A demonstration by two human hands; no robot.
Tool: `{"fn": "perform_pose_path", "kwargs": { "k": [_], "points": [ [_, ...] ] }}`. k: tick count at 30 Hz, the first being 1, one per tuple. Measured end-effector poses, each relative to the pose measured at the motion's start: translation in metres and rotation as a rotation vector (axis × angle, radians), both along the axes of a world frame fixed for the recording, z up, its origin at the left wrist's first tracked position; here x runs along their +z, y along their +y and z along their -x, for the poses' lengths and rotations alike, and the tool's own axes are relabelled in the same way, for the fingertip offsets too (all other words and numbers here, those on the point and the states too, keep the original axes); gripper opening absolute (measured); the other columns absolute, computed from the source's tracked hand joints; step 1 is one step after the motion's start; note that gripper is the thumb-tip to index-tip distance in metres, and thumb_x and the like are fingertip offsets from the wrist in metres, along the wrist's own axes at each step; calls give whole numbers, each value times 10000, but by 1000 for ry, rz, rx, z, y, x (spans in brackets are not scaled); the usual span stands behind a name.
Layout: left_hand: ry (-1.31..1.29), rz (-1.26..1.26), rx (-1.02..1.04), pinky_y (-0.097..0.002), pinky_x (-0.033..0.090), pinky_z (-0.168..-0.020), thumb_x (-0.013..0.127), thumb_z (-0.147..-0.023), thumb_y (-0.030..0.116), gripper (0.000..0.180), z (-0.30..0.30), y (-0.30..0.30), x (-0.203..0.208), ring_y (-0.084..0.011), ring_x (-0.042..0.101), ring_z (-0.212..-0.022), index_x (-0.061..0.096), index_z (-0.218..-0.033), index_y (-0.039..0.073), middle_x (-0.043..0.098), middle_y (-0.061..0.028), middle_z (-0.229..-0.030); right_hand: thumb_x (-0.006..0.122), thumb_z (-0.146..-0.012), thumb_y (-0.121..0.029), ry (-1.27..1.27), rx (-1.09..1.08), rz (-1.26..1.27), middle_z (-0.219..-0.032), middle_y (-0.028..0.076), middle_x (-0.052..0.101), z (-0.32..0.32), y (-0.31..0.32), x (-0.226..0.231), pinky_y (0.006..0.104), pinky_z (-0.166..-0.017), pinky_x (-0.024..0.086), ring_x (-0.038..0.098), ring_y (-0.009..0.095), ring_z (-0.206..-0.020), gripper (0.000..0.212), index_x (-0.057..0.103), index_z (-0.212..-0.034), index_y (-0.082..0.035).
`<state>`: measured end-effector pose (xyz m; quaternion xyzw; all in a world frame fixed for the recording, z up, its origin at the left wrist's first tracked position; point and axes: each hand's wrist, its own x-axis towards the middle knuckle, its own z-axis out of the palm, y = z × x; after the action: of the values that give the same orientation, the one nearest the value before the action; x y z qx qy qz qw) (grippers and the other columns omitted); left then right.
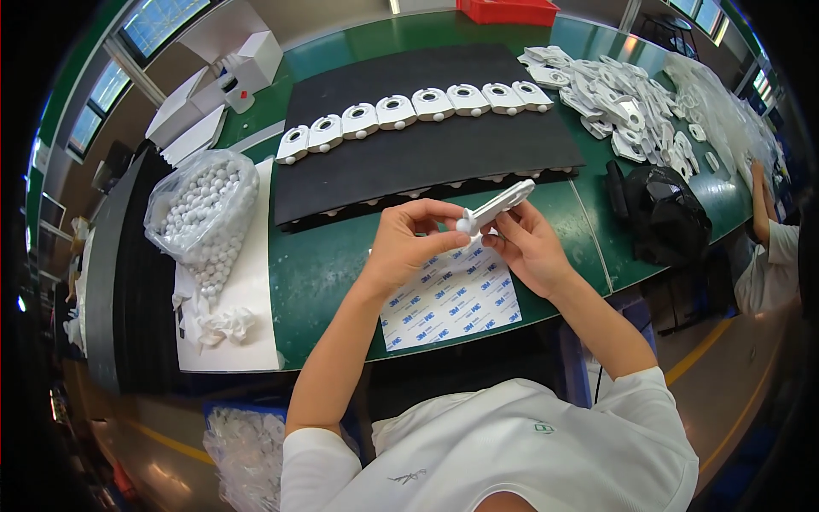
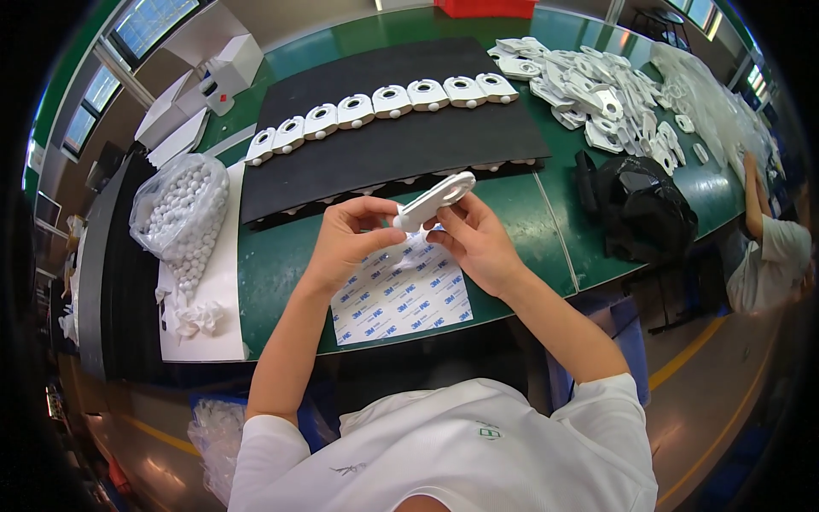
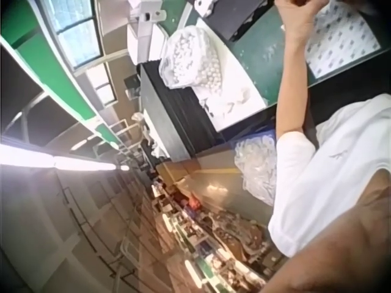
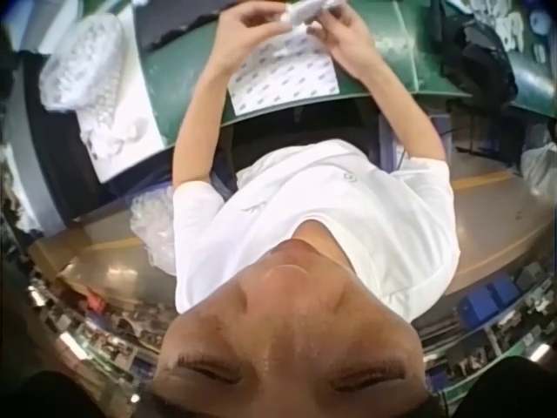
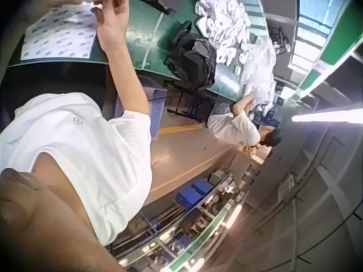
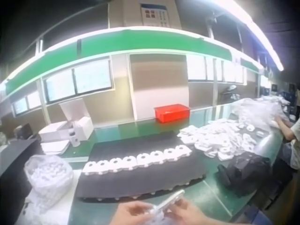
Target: Assembling small white plastic components by inserting small white balls into the housings.
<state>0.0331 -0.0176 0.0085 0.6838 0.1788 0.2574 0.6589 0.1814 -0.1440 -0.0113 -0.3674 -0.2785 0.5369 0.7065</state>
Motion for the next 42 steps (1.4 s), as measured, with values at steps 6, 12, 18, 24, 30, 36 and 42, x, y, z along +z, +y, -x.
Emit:
{"fn": "perform_pose_path", "kwargs": {
  "k": [6, 12, 18, 24, 30, 36, 42],
  "points": [
    [-52, -14, 73, -147, 307, -464, 806, -553, 56, 344, 5, 2, 0, 4, 386, -505, 653, -861, 40, 566, 37, -678, 531, -891, -150, -287, -87, -26, -867, 9, 542, 8, 13, 14, 213, -609, 396, 492, 80, -676, 233, 489, -1096, -47],
    [-323, 315, 109, -148, 271, -424, 709, -752, 338, 443, 12, 19, -3, -3, 388, -531, 538, -1043, 51, 527, 40, -691, 567, -850, -139, -685, -2, -113, -808, 12, 561, 16, 75, 93, 205, -621, 393, 483, 66, -691, 313, 479, -1120, -8],
    [-333, 908, 138, -174, 332, -461, 591, -853, 318, 362, 14, 31, -5, -65, 432, -594, 514, -1041, 18, 502, -20, -769, 630, -782, -137, -935, 36, -89, -801, 99, 622, 49, 188, 92, 238, -580, 460, 581, 122, -672, 443, 444, -1150, 26],
    [-389, 1071, 175, -240, 431, -676, 479, -891, 167, 245, 16, 25, 4, -152, 483, -737, 490, -1028, -36, 522, -100, -880, 685, -742, -77, -803, 372, 295, -708, 100, 617, 91, 242, 68, 241, -460, 501, 601, 146, -577, 292, 559, -963, 65],
    [-456, 1070, 152, -293, 426, -757, 417, -856, 72, 188, 19, 25, 2, -138, 452, -714, 497, -976, -49, 501, -97, -858, 707, -739, -104, -804, 406, 465, -820, 118, 602, 94, 252, 60, 260, -574, 547, 620, 169, -657, 375, 511, -1006, 71],
    [-292, 998, 57, -284, 427, -750, 482, -800, 59, 271, 13, 33, -9, -190, 501, -824, 508, -1050, -41, 536, -112, -940, 646, -792, -157, -839, 338, 247, -953, 146, 602, 60, 219, 68, 243, -677, 525, 631, 184, -761, 375, 545, -1063, 82],
    [-187, 947, 212, -257, 437, -660, 559, -803, 88, 282, 20, 39, -13, -185, 530, -809, 520, -1059, -22, 557, -102, -938, 596, -798, -155, -1436, 32, -159, -959, 125, 640, -25, 141, 99, 318, -825, 460, 599, 207, -930, 274, 602, -1016, 12]
  ]
}}
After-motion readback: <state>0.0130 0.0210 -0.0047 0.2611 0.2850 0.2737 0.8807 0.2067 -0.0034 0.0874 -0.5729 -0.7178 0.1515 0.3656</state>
